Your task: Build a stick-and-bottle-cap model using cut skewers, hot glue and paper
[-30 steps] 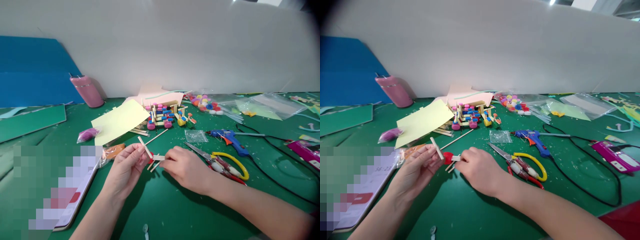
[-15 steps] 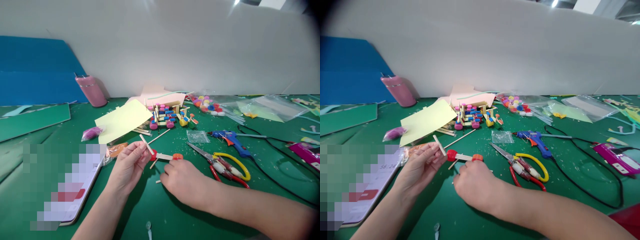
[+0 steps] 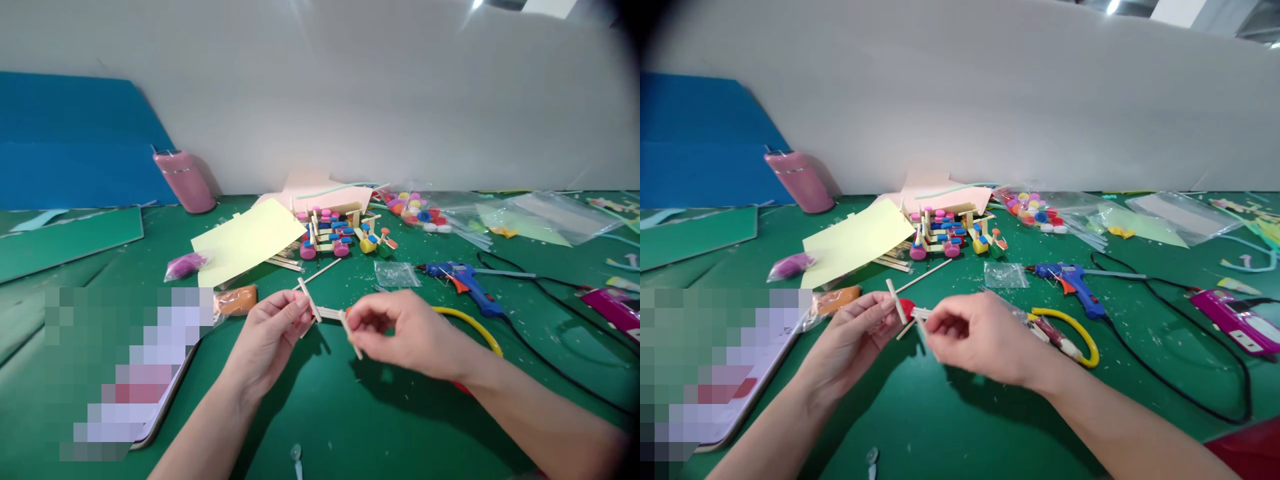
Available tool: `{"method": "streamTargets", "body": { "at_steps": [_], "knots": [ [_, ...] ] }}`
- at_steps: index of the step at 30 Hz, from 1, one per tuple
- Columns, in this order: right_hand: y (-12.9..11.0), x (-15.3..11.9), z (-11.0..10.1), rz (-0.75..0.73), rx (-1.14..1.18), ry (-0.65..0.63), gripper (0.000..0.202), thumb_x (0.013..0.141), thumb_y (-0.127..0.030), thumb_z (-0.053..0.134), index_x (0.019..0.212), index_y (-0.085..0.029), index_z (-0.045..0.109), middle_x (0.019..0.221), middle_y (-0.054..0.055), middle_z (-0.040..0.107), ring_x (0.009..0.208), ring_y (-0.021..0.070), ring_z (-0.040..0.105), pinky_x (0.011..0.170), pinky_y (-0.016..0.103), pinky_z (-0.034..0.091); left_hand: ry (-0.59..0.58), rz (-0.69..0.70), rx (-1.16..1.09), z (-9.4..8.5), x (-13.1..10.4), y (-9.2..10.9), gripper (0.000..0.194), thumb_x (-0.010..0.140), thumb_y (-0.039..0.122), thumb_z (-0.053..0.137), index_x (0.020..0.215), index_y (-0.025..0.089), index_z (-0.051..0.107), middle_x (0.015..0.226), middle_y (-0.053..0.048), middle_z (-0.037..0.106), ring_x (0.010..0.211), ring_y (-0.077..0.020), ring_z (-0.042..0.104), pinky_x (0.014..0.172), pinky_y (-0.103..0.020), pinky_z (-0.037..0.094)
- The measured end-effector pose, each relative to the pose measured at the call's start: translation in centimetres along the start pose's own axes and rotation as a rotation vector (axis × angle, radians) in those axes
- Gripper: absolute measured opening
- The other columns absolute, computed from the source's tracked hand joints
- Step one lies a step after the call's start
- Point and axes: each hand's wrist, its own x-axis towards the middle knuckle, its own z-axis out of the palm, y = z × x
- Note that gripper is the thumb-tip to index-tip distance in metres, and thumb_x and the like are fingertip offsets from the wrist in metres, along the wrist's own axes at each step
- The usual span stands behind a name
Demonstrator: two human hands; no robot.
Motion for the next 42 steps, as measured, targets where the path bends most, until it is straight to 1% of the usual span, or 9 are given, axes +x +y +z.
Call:
{"method": "streamTargets", "body": {
  "at_steps": [2, 3, 6, 10, 15, 24, 33, 42],
  "knots": [
    [0.9, 0.2, -0.4, 0.068, 0.273, 0.067, 0.008, 0.077, -0.024, 0.059, 0.080, -0.016, 0.059, 0.066, -0.002, 0.058, 0.057, 0.0077, 0.051, 0.052, 0.017, 0.041, -0.040, -0.041, 0.018, 0.3, -0.2, -0.3, 0.013, 0.066, 0.020, 0.073, 0.065, 0.012, 0.063, 0.055, 0.002, 0.056, 0.054, -0.0054, 0.050, 0.057, -0.015, 0.043],
    [1.3, 0.3, -0.4, 0.089, 0.363, 0.078, 0.010, 0.076, -0.024, 0.062, 0.079, -0.015, 0.059, 0.065, -0.002, 0.057, 0.056, 0.0070, 0.050, 0.051, 0.017, 0.040, -0.057, -0.067, 0.031, 0.5, -0.4, -0.5, 0.013, 0.067, 0.020, 0.072, 0.066, 0.012, 0.062, 0.055, 0.002, 0.056, 0.053, -0.0051, 0.049, 0.056, -0.015, 0.042],
    [2.1, 0.8, -0.1, 0.149, 0.476, 0.069, 0.013, 0.072, -0.024, 0.066, 0.075, -0.014, 0.059, 0.060, -0.004, 0.055, 0.052, 0.0049, 0.048, 0.048, 0.015, 0.038, -0.104, -0.154, 0.080, 0.9, -0.7, -0.9, 0.013, 0.069, 0.022, 0.070, 0.065, 0.013, 0.062, 0.055, 0.002, 0.056, 0.053, -0.0054, 0.048, 0.055, -0.016, 0.041],
    [2.4, 0.7, 0.3, 0.214, 0.475, 0.049, 0.014, 0.073, -0.025, 0.065, 0.074, -0.012, 0.058, 0.056, -0.004, 0.055, 0.049, 0.0044, 0.049, 0.044, 0.014, 0.036, -0.155, -0.228, 0.111, 1.3, -0.9, -1.3, 0.014, 0.068, 0.023, 0.071, 0.065, 0.012, 0.062, 0.056, 0.002, 0.056, 0.053, -0.0057, 0.048, 0.054, -0.017, 0.038],
    [2.5, 0.3, 0.6, 0.229, 0.511, 0.010, 0.018, 0.073, -0.028, 0.065, 0.072, -0.013, 0.056, 0.057, -0.003, 0.056, 0.048, 0.0039, 0.050, 0.043, 0.012, 0.036, -0.161, -0.279, 0.175, 1.4, -1.0, -1.6, 0.017, 0.067, 0.026, 0.072, 0.064, 0.012, 0.062, 0.054, 0.002, 0.056, 0.052, -0.0053, 0.046, 0.052, -0.017, 0.033],
    [2.8, 0.2, 0.9, 0.203, 0.505, 0.035, 0.020, 0.074, -0.030, 0.065, 0.072, -0.012, 0.058, 0.062, -0.001, 0.058, 0.051, 0.0042, 0.050, 0.049, 0.014, 0.041, -0.163, -0.286, 0.207, 1.5, -1.0, -1.7, 0.017, 0.067, 0.027, 0.071, 0.064, 0.013, 0.061, 0.055, 0.002, 0.058, 0.052, -0.0058, 0.046, 0.052, -0.019, 0.031],
    [2.6, 0.2, 0.9, 0.181, 0.438, 0.043, 0.015, 0.073, -0.027, 0.064, 0.070, -0.013, 0.059, 0.062, -0.002, 0.059, 0.051, 0.0048, 0.049, 0.047, 0.015, 0.039, -0.165, -0.290, 0.235, 1.7, -1.1, -1.6, 0.019, 0.066, 0.028, 0.072, 0.064, 0.013, 0.060, 0.054, 0.002, 0.057, 0.052, -0.0062, 0.045, 0.051, -0.019, 0.030],
    [2.8, 0.2, 0.9, 0.180, 0.395, 0.029, 0.018, 0.075, -0.031, 0.063, 0.070, -0.015, 0.058, 0.059, -0.002, 0.055, 0.051, 0.0066, 0.045, 0.046, 0.017, 0.035, -0.176, -0.282, 0.253, 1.7, -1.1, -1.7, 0.018, 0.067, 0.027, 0.071, 0.063, 0.013, 0.060, 0.054, 0.002, 0.057, 0.051, -0.0064, 0.044, 0.050, -0.019, 0.030]
  ]
}}
